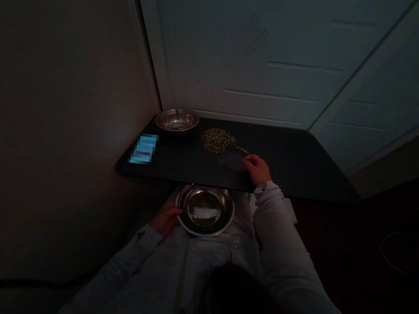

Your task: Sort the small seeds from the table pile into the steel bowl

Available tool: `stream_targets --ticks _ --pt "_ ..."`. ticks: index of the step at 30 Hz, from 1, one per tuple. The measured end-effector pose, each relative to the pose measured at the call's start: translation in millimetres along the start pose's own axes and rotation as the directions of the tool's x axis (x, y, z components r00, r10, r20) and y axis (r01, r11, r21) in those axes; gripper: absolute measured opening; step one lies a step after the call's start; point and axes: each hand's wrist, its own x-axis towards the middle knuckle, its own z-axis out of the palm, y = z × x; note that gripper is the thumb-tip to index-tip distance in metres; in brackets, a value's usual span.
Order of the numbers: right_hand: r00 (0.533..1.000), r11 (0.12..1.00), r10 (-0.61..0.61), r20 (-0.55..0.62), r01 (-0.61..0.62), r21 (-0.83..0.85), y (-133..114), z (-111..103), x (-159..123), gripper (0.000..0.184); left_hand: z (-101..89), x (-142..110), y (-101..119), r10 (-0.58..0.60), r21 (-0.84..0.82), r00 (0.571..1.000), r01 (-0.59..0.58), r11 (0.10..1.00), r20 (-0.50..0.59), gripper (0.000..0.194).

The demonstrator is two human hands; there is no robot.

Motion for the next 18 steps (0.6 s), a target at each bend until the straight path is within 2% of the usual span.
stream_targets --ticks 3,5,18 --pt "1.0 0.999 0.001 -0.029 -0.002 -0.033 -2.0 -1.1 -0.6 0.012 1.2 -0.8 1.1 -0.017 0.013 0.996 0.018 1.0 -0.086 0.036" --pt "1.0 0.999 -0.003 -0.024 0.002 -0.04 -1.6 -1.3 -0.5 0.013 2.5 -1.2 1.7 -0.018 0.012 0.994 0.02 1.0 -0.105 0.036" --pt "1.0 0.998 -0.011 -0.019 0.01 -0.059 -0.3 -1.7 -0.2 0.014 2.4 -1.1 0.2 -0.004 0.016 0.997 0.005 1.0 -0.077 0.035"
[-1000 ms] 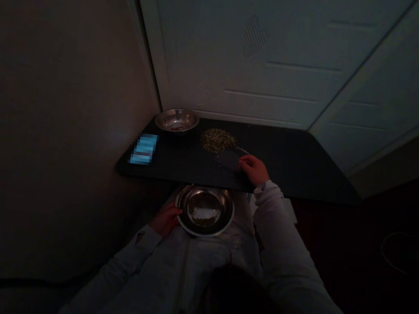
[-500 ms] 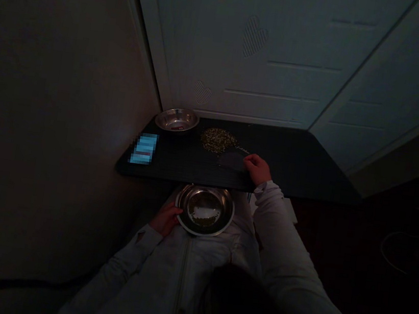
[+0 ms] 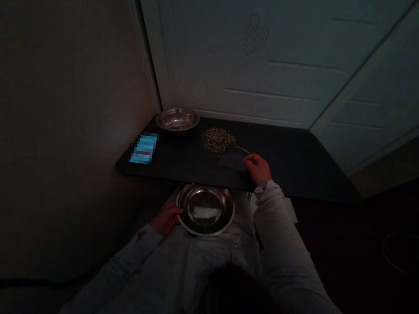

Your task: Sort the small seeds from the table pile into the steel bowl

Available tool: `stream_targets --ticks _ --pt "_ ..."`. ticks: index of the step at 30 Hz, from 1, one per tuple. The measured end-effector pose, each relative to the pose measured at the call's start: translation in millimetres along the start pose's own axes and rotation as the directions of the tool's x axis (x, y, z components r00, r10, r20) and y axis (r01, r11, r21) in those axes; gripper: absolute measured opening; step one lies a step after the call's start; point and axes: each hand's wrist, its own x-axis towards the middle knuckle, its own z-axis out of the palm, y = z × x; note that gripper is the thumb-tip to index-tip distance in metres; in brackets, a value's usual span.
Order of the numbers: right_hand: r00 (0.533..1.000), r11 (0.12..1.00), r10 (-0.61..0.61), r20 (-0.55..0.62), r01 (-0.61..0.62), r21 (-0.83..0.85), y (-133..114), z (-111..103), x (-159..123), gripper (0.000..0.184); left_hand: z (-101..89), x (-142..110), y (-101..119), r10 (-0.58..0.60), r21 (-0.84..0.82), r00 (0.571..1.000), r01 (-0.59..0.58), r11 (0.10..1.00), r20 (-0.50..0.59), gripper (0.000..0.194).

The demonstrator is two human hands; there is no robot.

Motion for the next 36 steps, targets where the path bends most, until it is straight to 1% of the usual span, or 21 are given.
stream_targets --ticks 4,9,13,16,21,25,27,30,33,36 --pt "1.0 1.0 0.005 -0.006 -0.005 -0.005 -1.7 -0.2 -0.5 0.014 2.1 -1.2 1.9 -0.001 -0.007 1.0 0.001 1.0 -0.004 0.039" --pt "0.999 1.0 -0.018 -0.038 0.017 -0.023 0.5 -0.6 0.1 0.015 3.3 -2.1 2.7 -0.002 -0.014 1.0 0.002 1.0 -0.001 0.039" --pt "1.0 1.0 -0.005 -0.006 0.005 0.026 0.3 -0.3 -0.4 0.015 3.0 -2.4 2.1 0.002 -0.018 1.0 -0.002 1.0 -0.011 0.039" --pt "1.0 1.0 0.004 0.011 -0.004 0.03 -1.5 0.1 -1.0 0.014 3.0 -2.7 2.1 0.022 -0.014 1.0 -0.022 1.0 0.008 0.037" --pt "1.0 1.0 -0.012 -0.014 0.012 -0.005 0.7 0.1 0.6 0.015 2.9 -2.0 2.1 0.01 -0.015 1.0 -0.01 1.0 -0.004 0.039" --pt "0.999 1.0 -0.02 -0.043 0.019 -0.017 3.9 -0.3 2.2 0.016 1.5 -0.5 0.6 0.005 -0.008 1.0 -0.005 1.0 -0.009 0.031" --pt "0.999 1.0 -0.022 -0.028 0.022 0.012 4.6 -0.2 2.1 0.016 1.1 -0.7 0.2 0.003 -0.002 1.0 -0.003 1.0 -0.018 0.027" --pt "1.0 0.998 -0.03 0.003 0.03 0.052 4.9 0.3 1.6 0.015 1.4 -1.8 0.7 0.011 -0.011 1.0 -0.011 1.0 -0.011 0.031" --pt "1.0 0.998 -0.019 0.015 0.018 0.052 4.9 0.6 1.6 0.016 2.0 -2.1 1.6 0.016 -0.005 1.0 -0.016 1.0 -0.002 0.038" --pt "1.0 0.999 -0.008 0.012 0.007 0.05 4.4 0.6 1.7 0.017 1.3 -1.0 1.5 0.006 -0.004 1.0 -0.006 1.0 -0.012 0.037"
